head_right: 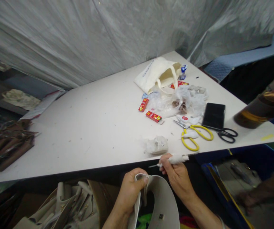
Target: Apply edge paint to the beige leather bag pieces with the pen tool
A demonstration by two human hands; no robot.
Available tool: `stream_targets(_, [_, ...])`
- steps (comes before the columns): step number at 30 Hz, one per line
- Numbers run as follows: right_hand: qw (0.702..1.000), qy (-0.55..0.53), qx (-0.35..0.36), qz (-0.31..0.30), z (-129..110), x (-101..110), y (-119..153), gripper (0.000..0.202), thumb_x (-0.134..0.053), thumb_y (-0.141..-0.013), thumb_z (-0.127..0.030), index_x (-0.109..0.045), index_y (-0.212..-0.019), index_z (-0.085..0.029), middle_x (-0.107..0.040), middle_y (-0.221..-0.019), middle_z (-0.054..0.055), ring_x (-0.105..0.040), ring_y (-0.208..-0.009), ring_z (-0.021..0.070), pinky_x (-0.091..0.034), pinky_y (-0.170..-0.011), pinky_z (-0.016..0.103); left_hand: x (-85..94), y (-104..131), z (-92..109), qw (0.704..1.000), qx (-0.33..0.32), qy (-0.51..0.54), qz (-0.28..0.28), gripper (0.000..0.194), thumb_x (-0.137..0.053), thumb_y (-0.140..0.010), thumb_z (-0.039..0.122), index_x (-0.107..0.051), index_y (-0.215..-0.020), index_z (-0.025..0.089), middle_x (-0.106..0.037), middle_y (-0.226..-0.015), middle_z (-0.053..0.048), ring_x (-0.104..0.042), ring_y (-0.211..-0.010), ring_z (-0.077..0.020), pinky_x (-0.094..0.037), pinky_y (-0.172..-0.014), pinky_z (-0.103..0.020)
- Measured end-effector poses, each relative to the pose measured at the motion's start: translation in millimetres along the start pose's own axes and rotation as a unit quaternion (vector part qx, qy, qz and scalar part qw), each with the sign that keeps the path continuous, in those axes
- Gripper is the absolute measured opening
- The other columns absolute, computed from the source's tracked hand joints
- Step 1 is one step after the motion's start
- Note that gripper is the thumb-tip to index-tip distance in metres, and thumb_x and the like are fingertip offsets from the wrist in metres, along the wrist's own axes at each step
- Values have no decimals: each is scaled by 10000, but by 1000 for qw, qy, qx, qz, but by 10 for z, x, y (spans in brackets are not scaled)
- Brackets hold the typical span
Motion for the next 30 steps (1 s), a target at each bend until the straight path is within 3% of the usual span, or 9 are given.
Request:
stream_targets(4, [993,69,76,59,-14,50,-130,280,-569,-1032,-463,-684,-948,-222,-675,-769,25,-654,-695,186,-565,-681,289,123,-122,-63,996,-3,94,2,322,-837,-647,386,-658,-771,149,-558,-586,22,-447,-524,-119,-335,-513,-235])
stream_targets(7, [985,113,125,47,-55,45,-200,235,-570,-1038,-411,-686,-947,-228,-666,-796,28,-641,-736,196,-554,-709,304,152,-196,-133,987,5,162,-13,418,-894,-629,426,-646,-816,146,-579,-609,17,-465,-524,-114,-359,-519,-231])
stream_targets(12, [975,133,174,31,-62,7,-251,170,-590,-1034,-349,-695,-965,-234,-706,-878,34,-675,-811,199,-559,-760,312,142,-239,-166,982,20,183,-37,445,-914,-626,437,-628,-815,153,-564,-599,27,-460,-511,-107,-368,-500,-224])
stream_targets(20, [965,166,203,14,38,-30,-315,187,-571,-1045,-340,-708,-970,-236,-740,-944,55,-706,-890,213,-569,-826,339,171,-188,-64,984,22,169,-47,418,-899,-663,423,-634,-832,146,-594,-616,14,-489,-510,-112,-397,-502,-232])
stream_targets(26, [966,169,196,2,66,-66,-325,152,-599,-1035,-346,-687,-1006,-225,-732,-924,59,-695,-860,224,-551,-814,355,182,-162,-9,988,37,149,-21,361,-885,-617,347,-659,-809,141,-613,-596,4,-505,-512,-118,-377,-500,-226])
stream_targets(30, [970,152,189,17,28,-24,-271,144,-604,-1028,-339,-691,-987,-232,-727,-929,52,-680,-857,217,-533,-819,350,204,-170,-13,988,49,148,2,417,-886,-580,283,-710,-925,127,-683,-662,-31,-567,-561,-137,-423,-557,-237])
Point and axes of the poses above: each hand's wrist, its own y-axis away from the middle knuckle, its own x-axis out of the back of the hand, z = x × y, the point moved 2 cm from there along -y, towards the middle knuckle
